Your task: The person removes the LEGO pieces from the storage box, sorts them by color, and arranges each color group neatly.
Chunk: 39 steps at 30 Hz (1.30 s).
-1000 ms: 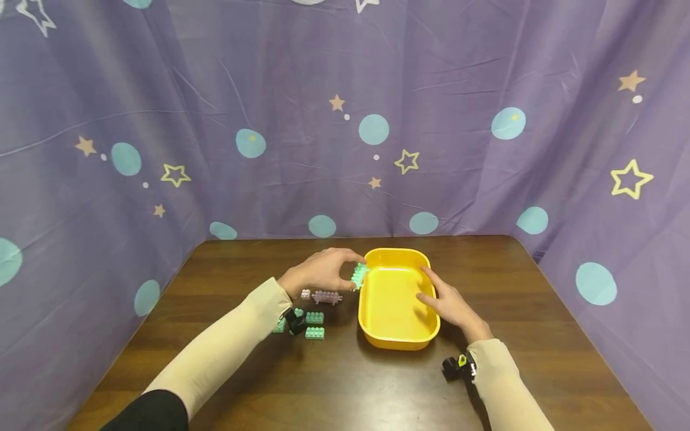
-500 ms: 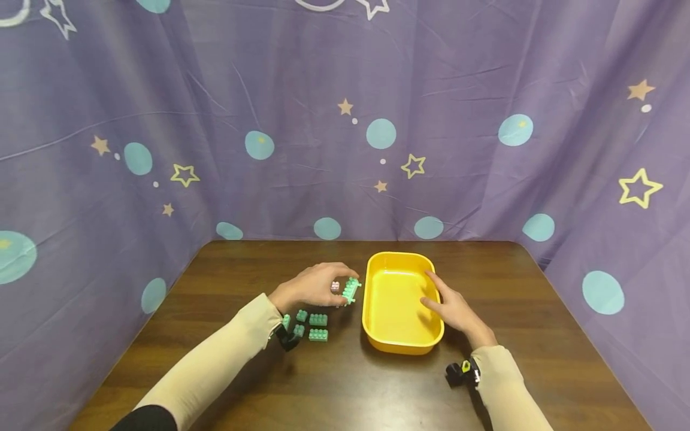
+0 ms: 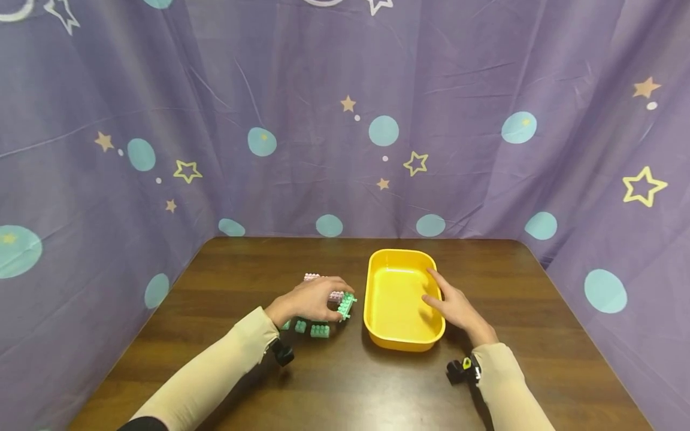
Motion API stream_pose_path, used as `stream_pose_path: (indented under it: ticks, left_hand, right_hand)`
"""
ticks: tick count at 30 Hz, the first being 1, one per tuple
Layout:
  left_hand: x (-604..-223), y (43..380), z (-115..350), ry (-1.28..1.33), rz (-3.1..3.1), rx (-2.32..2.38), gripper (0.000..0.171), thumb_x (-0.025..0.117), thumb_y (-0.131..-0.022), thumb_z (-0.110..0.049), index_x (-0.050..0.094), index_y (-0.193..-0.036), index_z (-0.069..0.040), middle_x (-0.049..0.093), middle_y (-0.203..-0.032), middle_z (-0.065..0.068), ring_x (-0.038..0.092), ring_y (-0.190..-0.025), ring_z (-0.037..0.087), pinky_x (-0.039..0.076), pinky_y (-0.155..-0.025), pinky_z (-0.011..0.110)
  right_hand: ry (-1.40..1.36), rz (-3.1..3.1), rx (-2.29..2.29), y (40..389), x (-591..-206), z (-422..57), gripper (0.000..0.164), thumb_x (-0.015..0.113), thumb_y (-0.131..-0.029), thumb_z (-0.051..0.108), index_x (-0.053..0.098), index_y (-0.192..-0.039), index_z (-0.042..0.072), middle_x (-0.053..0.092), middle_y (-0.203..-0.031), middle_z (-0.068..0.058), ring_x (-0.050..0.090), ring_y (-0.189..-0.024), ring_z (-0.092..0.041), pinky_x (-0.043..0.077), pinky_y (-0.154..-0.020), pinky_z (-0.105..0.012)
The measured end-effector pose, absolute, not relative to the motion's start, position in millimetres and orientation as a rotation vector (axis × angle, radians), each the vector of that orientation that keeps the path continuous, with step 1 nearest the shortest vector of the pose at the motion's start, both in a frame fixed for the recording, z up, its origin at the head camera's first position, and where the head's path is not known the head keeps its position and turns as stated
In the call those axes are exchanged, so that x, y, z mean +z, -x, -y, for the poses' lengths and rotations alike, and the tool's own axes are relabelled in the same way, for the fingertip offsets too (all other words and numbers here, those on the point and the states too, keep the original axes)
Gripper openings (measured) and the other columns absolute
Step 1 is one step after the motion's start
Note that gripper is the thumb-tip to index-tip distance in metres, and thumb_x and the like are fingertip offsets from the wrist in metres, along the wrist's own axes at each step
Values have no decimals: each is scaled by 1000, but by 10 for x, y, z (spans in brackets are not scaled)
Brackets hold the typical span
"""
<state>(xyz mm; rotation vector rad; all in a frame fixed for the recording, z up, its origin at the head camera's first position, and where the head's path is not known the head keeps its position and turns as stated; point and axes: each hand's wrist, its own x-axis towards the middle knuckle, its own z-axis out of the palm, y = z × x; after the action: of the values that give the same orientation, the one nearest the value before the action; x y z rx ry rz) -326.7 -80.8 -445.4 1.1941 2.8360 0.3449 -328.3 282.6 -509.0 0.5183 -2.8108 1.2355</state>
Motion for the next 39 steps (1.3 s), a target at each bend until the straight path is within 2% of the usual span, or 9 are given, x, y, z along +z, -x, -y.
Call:
stream_pose_path:
  ticks: [10, 21, 30, 39]
  left_hand:
    - [-4563, 3197, 828, -1154, -2890, 196, 56, 79, -73, -42, 64, -125, -25, 63, -118, -11, 62, -104, 10, 52, -79, 29]
    - [-4619, 3059, 833, -1085, -2943, 116, 57, 81, -68, -50, 65, -118, -27, 63, -117, -12, 62, -91, 7, 48, -67, 29]
    - [-4651, 3027, 821, -1055, -2959, 87, 57, 81, -67, -51, 65, -117, -28, 64, -114, -14, 61, -88, 7, 46, -65, 28]
    - [-4661, 3009, 823, -1040, -2944, 95, 55, 82, -67, -49, 67, -115, -28, 66, -98, -14, 59, -84, 7, 43, -62, 27]
  right_hand:
    - [-518, 2816, 1226, 3326, -5062, -2834, 72, 59, -95, 35, 24, -154, 12, 34, -151, -29, 35, -135, -51, 29, -106, -65]
    - [-507, 2817, 1225, 3303, -5088, -2859, 73, 60, -95, 36, 25, -154, 12, 33, -151, -30, 35, -134, -52, 28, -106, -66]
    - [-510, 2822, 1230, 3273, -5100, -2853, 72, 59, -95, 37, 24, -154, 12, 32, -151, -30, 34, -135, -52, 28, -106, -66]
    - [-507, 2826, 1231, 3276, -5095, -2839, 72, 58, -96, 38, 24, -154, 13, 32, -152, -30, 34, -135, -51, 29, -106, -66]
